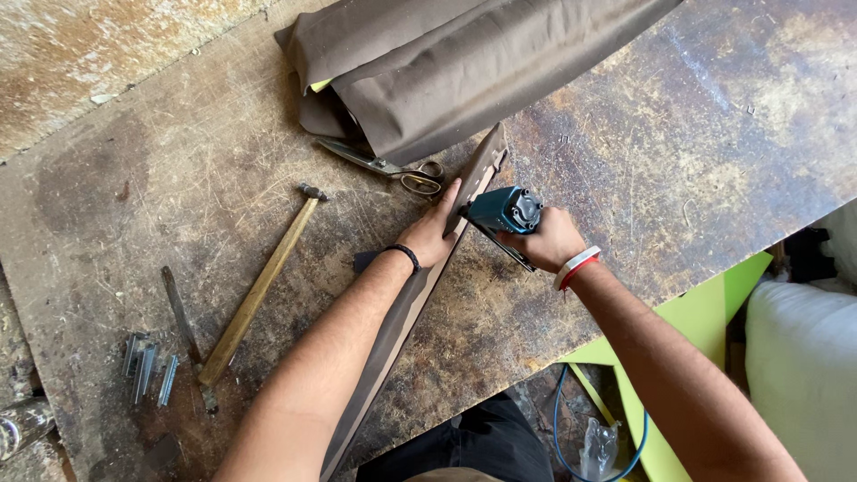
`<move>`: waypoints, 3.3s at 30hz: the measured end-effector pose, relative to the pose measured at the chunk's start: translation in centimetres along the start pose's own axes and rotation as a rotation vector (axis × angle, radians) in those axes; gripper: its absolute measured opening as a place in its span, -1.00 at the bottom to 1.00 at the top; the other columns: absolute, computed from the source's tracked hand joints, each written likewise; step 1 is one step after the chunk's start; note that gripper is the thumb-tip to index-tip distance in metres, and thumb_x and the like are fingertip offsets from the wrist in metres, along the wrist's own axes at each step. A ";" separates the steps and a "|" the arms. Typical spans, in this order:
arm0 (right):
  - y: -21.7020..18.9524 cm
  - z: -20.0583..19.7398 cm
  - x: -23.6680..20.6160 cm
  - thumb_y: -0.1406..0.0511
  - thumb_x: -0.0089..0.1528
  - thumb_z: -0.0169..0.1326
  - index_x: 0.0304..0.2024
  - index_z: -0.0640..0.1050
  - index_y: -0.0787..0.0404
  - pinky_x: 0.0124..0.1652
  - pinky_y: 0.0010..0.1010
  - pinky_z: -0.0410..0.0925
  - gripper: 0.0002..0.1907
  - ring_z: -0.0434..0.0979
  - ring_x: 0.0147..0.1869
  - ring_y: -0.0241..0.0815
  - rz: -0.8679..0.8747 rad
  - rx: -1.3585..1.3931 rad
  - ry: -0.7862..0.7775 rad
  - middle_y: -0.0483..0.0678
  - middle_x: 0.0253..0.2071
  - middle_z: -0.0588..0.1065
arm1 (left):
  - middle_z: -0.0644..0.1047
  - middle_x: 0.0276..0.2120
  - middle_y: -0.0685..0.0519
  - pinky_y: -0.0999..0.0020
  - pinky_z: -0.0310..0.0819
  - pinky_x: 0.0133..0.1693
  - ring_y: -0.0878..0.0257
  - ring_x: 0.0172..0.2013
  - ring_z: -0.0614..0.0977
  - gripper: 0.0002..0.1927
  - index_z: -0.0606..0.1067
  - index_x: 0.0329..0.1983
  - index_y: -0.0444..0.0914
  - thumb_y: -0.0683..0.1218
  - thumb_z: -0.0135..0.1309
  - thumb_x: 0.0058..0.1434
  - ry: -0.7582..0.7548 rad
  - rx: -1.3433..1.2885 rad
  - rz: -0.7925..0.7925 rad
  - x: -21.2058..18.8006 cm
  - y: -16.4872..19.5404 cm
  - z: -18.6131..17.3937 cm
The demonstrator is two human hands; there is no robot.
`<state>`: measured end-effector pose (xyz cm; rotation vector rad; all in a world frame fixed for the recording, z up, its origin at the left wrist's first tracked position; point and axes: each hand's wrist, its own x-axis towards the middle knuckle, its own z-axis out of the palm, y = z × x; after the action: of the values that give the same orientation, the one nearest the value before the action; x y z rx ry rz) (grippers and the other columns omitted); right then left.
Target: The person uses a pneumatic staple gun to attach brown fabric to a long, curved wooden frame. They repeatedly staple along the edge, repositioning the frame and fabric as needed.
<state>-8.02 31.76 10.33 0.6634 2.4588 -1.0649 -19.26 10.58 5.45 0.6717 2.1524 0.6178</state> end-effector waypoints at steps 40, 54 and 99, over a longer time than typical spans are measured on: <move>-1.3 19.7 5.5 0.19 0.49 -0.14 -0.25 0.48 0.21 -0.28 -0.55 0.30 -0.70 0.33 -0.28 -0.45 -0.030 1.364 0.846 -0.23 -0.34 0.45 | -0.09 0.60 -0.14 0.13 -0.20 0.49 0.01 0.57 -0.07 -0.24 -0.14 0.60 -0.17 0.27 -0.39 0.47 0.063 -0.617 0.287 -2.9 -5.9 5.2; -3.4 19.4 6.4 0.20 0.45 -0.12 -0.11 0.53 0.24 -0.21 -0.49 0.43 -0.72 0.49 -0.21 -0.38 0.018 1.298 0.811 -0.15 -0.25 0.55 | -0.18 0.62 -0.23 0.04 -0.22 0.52 -0.08 0.58 -0.12 -0.22 -0.24 0.63 -0.16 0.13 -0.27 0.49 0.216 -0.198 0.509 6.1 -1.2 2.2; 1.0 2.9 -1.8 0.01 0.09 0.30 -0.16 0.63 0.26 -0.23 -0.32 0.59 -0.52 0.71 -0.38 -0.15 0.034 0.036 0.000 0.06 -0.36 0.65 | 0.03 0.52 -0.17 -0.06 0.32 0.31 -0.12 0.36 0.35 0.18 -0.60 0.47 0.30 -0.10 0.11 0.32 -0.043 0.062 -0.073 -1.2 0.0 0.4</move>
<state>-5.59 29.66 8.80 0.7135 2.4255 -1.0985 -18.32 9.90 5.89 0.6307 2.1528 0.4952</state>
